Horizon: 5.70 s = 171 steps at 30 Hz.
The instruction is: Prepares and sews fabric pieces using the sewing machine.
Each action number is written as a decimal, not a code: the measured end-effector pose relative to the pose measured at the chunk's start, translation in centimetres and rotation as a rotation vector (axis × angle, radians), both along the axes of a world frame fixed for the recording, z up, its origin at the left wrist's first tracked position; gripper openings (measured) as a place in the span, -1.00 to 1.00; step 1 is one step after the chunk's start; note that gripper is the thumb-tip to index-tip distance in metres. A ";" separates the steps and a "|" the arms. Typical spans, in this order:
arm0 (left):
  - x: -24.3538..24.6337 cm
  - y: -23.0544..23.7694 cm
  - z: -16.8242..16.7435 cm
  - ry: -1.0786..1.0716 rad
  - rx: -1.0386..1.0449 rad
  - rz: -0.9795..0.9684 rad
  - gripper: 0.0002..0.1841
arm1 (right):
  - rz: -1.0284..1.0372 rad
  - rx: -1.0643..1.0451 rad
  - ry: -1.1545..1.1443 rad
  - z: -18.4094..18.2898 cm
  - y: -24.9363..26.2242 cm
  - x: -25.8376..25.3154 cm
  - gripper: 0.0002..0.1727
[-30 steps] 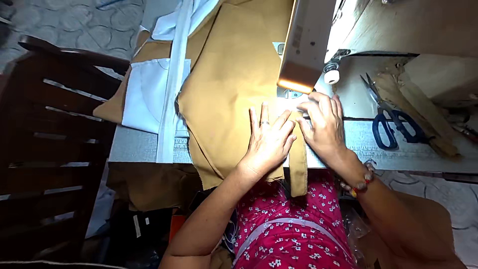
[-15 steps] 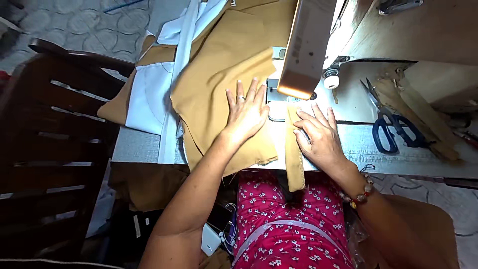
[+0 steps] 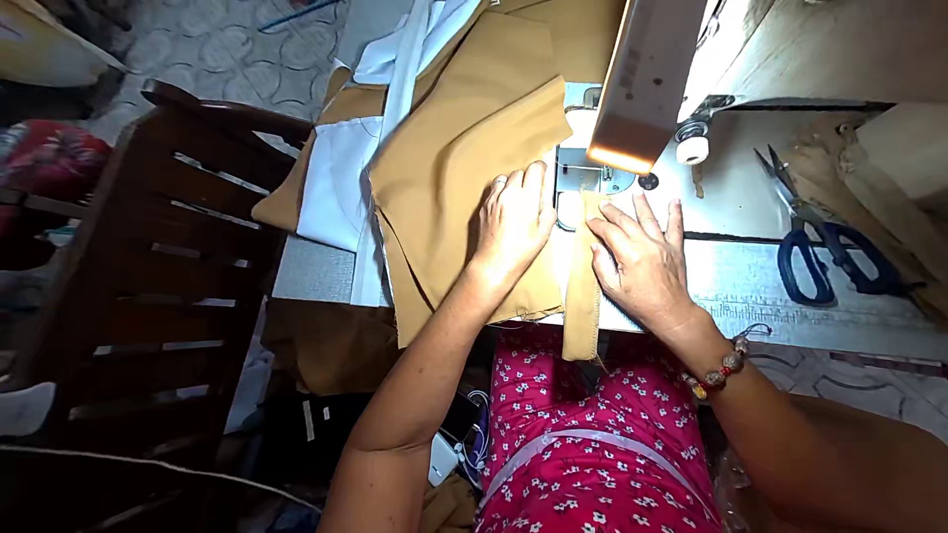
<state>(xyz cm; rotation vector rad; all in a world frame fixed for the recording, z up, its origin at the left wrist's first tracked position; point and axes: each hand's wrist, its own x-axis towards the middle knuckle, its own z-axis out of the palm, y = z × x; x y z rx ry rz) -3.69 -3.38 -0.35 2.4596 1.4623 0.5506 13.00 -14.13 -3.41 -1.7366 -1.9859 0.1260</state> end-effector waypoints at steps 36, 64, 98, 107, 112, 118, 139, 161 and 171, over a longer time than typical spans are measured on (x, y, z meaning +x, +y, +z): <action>0.6 -3.8 -0.3 -0.248 -0.089 -0.114 -0.68 | 0.022 0.003 0.020 -0.1 0.2 0.3 -0.54; 1.2 1.1 1.9 -0.045 -0.488 -0.196 -0.48 | 0.036 -0.159 -0.028 3.1 1.6 -0.6 -0.38; 1.6 -0.6 0.3 0.161 -0.273 -0.092 -0.38 | -0.023 -0.035 0.224 1.2 -2.1 1.0 -0.45; 2.7 0.7 -1.3 0.058 -0.289 -0.092 -0.32 | -0.025 -0.069 -0.070 3.0 0.9 2.4 -0.60; 3.4 1.8 -1.5 0.050 -0.286 -0.098 -0.32 | -0.102 -0.084 -0.087 2.7 2.2 2.4 -0.61; 3.8 2.2 -1.7 0.038 -0.276 -0.084 -0.33 | -0.118 -0.089 -0.061 2.8 2.3 2.4 -0.59; 4.4 5.8 -1.1 0.025 -0.257 -0.188 -0.20 | -0.101 -0.043 0.056 0.3 -1.9 2.6 -0.57; 0.6 -2.7 -2.4 -0.166 -0.163 -0.394 -0.52 | -0.018 0.109 0.021 -0.9 -6.1 1.0 -0.65; 0.4 -2.6 -2.5 -0.126 -0.079 -0.398 -0.56 | 0.020 0.073 0.010 -0.1 -5.9 1.3 -0.66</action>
